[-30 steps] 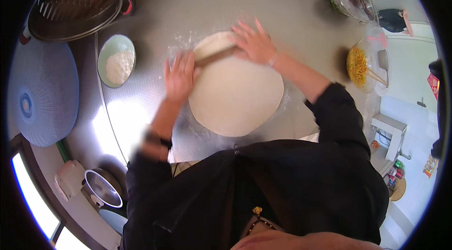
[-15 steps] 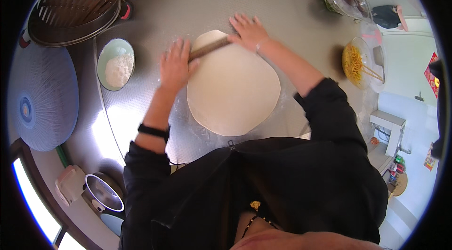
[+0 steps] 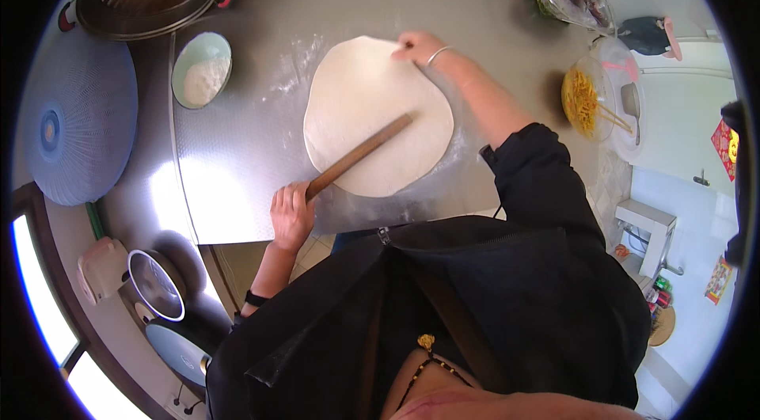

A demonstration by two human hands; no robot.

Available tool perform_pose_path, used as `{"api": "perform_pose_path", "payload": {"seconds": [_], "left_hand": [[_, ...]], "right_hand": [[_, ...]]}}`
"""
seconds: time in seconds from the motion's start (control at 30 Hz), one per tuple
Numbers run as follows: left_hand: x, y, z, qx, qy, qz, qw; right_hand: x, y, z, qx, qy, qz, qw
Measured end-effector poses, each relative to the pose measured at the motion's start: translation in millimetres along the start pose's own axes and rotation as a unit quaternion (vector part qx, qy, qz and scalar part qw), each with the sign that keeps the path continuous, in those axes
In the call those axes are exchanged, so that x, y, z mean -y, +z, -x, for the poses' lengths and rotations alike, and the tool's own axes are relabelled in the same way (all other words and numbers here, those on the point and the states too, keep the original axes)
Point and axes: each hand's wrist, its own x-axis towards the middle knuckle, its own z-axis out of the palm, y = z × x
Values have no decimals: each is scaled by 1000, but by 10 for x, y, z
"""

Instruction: The person rolls a ball of dough into a large, thin, roughly circular sheet using a wooden rolling pin on a floured countertop. They repeatedly rotate and lift the dough to ensure even thinning. At the end, they place a bowl of mixed vegetables onto the center of the sheet.

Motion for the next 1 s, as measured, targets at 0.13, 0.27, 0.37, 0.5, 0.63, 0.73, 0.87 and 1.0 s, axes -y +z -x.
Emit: {"api": "perform_pose_path", "payload": {"seconds": [0.13,0.27,0.37,0.5,0.63,0.73,0.87,1.0], "left_hand": [[-233,-145,499,51,-12,52,997],[-392,-168,699,69,-4,83,994],[-447,-120,693,86,-1,75,994],[-500,-95,578,83,43,89,992],[-497,-200,404,90,112,69,987],[-403,-304,184,71,162,45,983],[-228,-210,-216,8,147,7,989],[-142,213,-532,-47,-22,-74,996]], "right_hand": [[-473,-210,434,-47,130,-418,898],[-719,-141,782,18,186,-371,910],[-687,23,1027,83,236,-321,914],[-384,514,1511,32,229,-304,924],[32,1168,1997,14,257,-455,853],[201,1140,2256,248,178,-88,948],[286,852,2298,74,52,182,979],[238,1039,1838,-248,-54,234,938]]}}
